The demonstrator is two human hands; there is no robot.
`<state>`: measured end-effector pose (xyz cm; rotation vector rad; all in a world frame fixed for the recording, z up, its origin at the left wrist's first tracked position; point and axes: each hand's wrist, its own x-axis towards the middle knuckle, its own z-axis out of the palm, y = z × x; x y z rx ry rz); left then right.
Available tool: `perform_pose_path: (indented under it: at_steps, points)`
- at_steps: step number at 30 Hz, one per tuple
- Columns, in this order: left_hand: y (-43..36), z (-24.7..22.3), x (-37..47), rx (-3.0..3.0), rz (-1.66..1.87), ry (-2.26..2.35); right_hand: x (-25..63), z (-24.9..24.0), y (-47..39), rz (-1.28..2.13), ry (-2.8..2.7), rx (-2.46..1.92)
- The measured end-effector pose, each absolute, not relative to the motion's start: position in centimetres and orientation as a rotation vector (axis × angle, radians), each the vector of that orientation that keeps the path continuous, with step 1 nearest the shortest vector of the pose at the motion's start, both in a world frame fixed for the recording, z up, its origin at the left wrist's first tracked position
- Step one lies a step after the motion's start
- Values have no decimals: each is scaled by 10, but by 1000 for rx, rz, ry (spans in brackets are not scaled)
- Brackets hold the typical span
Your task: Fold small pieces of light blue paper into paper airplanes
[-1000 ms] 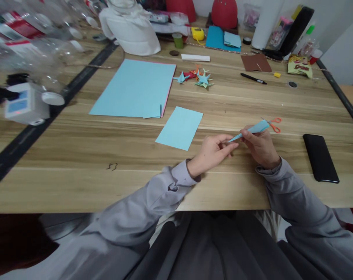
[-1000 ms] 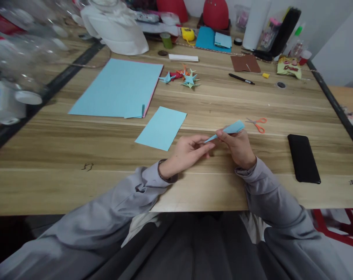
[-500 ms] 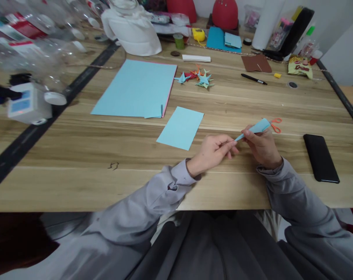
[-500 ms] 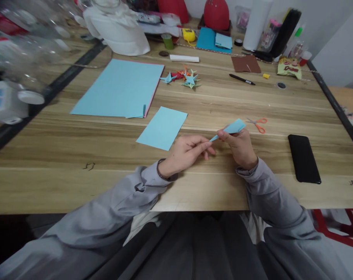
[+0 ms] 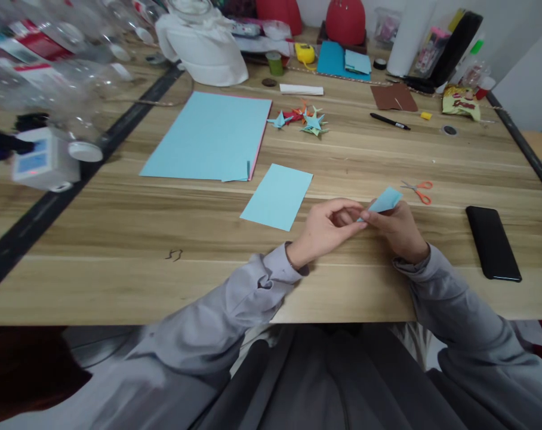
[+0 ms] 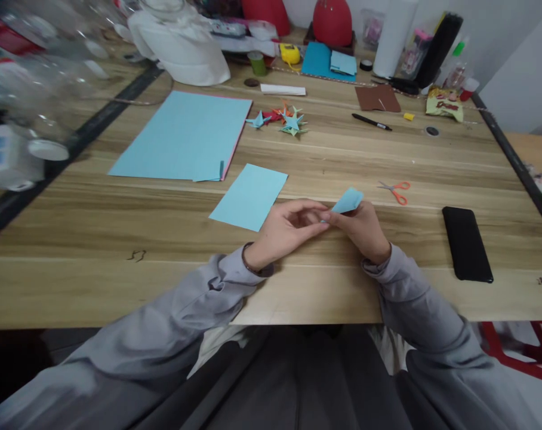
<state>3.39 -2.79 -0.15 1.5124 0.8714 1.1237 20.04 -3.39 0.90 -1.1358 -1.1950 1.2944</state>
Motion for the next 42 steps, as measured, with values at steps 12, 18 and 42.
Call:
perform_pose_path:
  at_steps: [12,18,42]
  points:
    - [-24,-11,35,1301,979,888,201,7,-34,1263,-1349,-1174]
    - [-20,-3,34,1002,955,883,202,10,-34,1307,-1245,-1099]
    - [-21,-2,35,1073,912,882,196,-3,-38,750,-1334,-1261]
